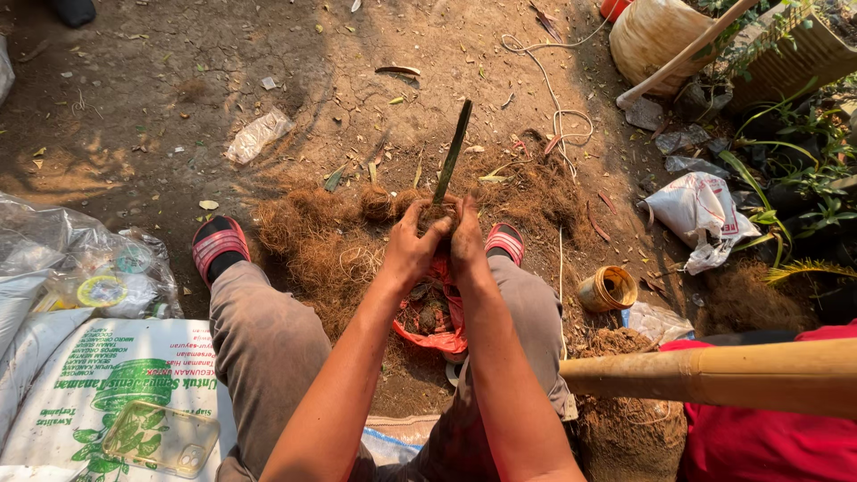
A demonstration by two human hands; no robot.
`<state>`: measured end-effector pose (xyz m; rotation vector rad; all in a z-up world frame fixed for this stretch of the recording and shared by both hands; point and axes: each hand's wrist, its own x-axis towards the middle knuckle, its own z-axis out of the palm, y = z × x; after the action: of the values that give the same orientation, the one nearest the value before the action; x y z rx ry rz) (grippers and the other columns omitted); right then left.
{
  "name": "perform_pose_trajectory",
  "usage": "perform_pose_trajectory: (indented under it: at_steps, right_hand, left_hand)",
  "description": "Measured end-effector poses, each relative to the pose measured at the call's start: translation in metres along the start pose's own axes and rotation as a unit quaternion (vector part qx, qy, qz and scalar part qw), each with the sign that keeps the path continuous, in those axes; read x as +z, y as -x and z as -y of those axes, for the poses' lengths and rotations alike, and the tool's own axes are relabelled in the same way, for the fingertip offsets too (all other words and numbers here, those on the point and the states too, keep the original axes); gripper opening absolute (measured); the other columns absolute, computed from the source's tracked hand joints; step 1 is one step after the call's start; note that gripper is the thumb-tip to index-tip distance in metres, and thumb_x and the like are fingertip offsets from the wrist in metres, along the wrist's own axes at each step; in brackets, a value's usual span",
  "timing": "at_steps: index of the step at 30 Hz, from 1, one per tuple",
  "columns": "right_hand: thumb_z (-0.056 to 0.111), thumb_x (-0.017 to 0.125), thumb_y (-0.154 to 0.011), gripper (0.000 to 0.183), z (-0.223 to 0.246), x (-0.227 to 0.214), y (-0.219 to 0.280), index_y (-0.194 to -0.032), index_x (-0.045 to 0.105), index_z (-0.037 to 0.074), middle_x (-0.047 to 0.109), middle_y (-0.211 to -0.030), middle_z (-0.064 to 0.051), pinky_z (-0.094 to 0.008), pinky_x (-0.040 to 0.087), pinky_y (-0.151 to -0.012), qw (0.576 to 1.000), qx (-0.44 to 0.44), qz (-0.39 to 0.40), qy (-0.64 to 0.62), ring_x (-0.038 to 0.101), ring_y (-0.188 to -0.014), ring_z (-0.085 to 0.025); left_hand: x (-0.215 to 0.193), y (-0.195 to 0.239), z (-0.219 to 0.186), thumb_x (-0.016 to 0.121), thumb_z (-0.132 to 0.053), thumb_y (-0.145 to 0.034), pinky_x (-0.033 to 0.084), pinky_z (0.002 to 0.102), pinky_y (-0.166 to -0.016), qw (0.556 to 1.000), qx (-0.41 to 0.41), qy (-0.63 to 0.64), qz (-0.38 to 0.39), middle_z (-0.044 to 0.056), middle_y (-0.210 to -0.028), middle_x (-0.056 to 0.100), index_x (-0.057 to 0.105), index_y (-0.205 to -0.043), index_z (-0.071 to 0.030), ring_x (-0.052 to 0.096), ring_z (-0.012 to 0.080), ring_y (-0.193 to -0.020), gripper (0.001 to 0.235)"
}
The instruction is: The person sits on the ground and wraps coconut fiber around small plant seedlings, securing them with twine. The wrapped seedlings are placed into a red bag.
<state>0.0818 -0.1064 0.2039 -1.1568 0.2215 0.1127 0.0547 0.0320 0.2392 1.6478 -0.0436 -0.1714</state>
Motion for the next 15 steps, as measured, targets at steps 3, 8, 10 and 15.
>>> perform_pose_trajectory:
  at_steps: [3,8,10,15]
  right_hand:
    - [0.065,0.025,-0.104,0.075,0.0,0.014,0.009,-0.138,0.047,0.003,0.063,-0.115,-0.014,-0.035,0.059,-0.089,0.997,-0.081,-0.015,0.007,0.066,-0.101,-0.022]
    - [0.065,0.022,-0.102,0.079,-0.017,0.02,0.046,-0.15,0.037,0.003,0.057,-0.132,-0.017,-0.038,0.046,-0.103,0.991,-0.124,-0.031,0.046,0.057,-0.117,-0.024]
    - [0.065,0.023,-0.104,0.081,-0.017,0.024,0.053,-0.152,0.036,0.001,0.058,-0.135,-0.018,-0.037,0.037,-0.114,0.985,-0.152,-0.024,0.074,0.054,-0.128,-0.024]
    - [0.063,0.023,-0.105,0.078,-0.007,0.033,0.076,-0.145,0.043,-0.001,0.063,-0.132,-0.017,-0.038,0.036,-0.116,0.986,-0.148,-0.025,0.075,0.057,-0.128,-0.025]
  left_hand:
    - [0.001,0.003,-0.006,0.076,-0.03,-0.08,0.061,0.032,-0.073,0.999,-0.047,0.017,-0.023,0.013,-0.096,0.076,0.059,-0.125,-0.008,0.075,0.0192,-0.081,0.053]
    - [0.009,0.028,0.015,0.081,-0.013,-0.077,0.063,0.033,-0.082,0.973,-0.029,0.227,-0.033,0.013,-0.107,0.076,0.061,-0.122,-0.001,0.075,0.0187,-0.092,0.051]
    - [0.008,0.034,0.018,0.081,-0.01,-0.076,0.063,0.033,-0.085,0.965,-0.044,0.257,-0.036,0.011,-0.109,0.076,0.061,-0.124,-0.002,0.075,0.018,-0.095,0.053]
    - [0.01,0.045,0.011,0.083,-0.013,-0.072,0.061,0.032,-0.088,0.982,-0.033,0.147,-0.111,0.01,-0.11,0.077,0.065,-0.126,-0.003,0.075,0.0173,-0.097,0.058]
